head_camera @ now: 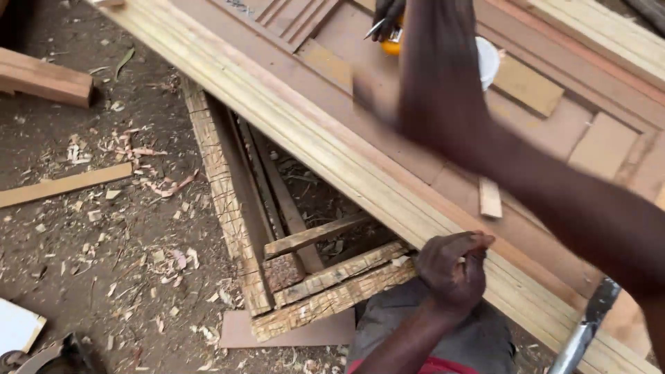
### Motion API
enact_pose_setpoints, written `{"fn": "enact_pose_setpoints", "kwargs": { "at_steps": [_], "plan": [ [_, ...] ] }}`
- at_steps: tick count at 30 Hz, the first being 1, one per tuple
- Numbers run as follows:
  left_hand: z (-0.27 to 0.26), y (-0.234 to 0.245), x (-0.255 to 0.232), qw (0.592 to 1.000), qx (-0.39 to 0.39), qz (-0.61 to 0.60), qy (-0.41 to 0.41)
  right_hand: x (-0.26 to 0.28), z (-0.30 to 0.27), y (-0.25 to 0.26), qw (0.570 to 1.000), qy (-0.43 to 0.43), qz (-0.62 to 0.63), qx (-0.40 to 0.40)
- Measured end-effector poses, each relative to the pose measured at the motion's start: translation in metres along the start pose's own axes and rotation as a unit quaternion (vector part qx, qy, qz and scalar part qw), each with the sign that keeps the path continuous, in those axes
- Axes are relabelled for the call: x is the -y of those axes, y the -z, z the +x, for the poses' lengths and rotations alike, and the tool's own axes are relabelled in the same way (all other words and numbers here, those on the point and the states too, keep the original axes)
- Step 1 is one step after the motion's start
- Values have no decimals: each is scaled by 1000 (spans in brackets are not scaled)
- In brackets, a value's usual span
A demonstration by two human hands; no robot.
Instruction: Hammering nails into decorative wooden panels and applying adhesive to assemble a door frame.
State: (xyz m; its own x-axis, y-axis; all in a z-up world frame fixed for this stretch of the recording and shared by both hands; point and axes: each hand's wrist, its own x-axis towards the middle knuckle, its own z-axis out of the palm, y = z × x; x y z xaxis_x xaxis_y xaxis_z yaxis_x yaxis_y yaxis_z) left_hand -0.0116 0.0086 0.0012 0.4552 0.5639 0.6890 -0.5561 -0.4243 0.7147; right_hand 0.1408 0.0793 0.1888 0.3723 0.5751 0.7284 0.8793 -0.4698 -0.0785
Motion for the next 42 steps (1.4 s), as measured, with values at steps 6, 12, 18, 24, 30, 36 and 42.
{"fn": "enact_pose_setpoints", "kwargs": {
  "at_steps": [6, 12, 18, 24, 30, 36, 42],
  "plan": [
    [-27, 7, 26, 999, 40, -7, 15, 21, -146, 95, 863, -179, -67, 468],
    [-11, 14, 14, 988, 64, -130, 55, -40, -288, 113, 875, -475, 39, 86],
    [9, 27, 12, 977, 118, -146, 100, 16, -277, 132, 833, -533, -48, 138],
    [31, 48, -10, 897, 161, -244, 331, -16, -226, 58, 937, -262, -1, 231],
    [27, 108, -18, 903, -23, -285, 321, -57, -101, -103, 946, -272, 76, 159],
    [-1, 159, -14, 917, -63, -231, 318, -61, -24, -170, 901, -353, 159, 196],
    [5, 164, -28, 893, 9, -212, 397, -21, -48, -67, 985, -64, 59, 147]
  ]
}}
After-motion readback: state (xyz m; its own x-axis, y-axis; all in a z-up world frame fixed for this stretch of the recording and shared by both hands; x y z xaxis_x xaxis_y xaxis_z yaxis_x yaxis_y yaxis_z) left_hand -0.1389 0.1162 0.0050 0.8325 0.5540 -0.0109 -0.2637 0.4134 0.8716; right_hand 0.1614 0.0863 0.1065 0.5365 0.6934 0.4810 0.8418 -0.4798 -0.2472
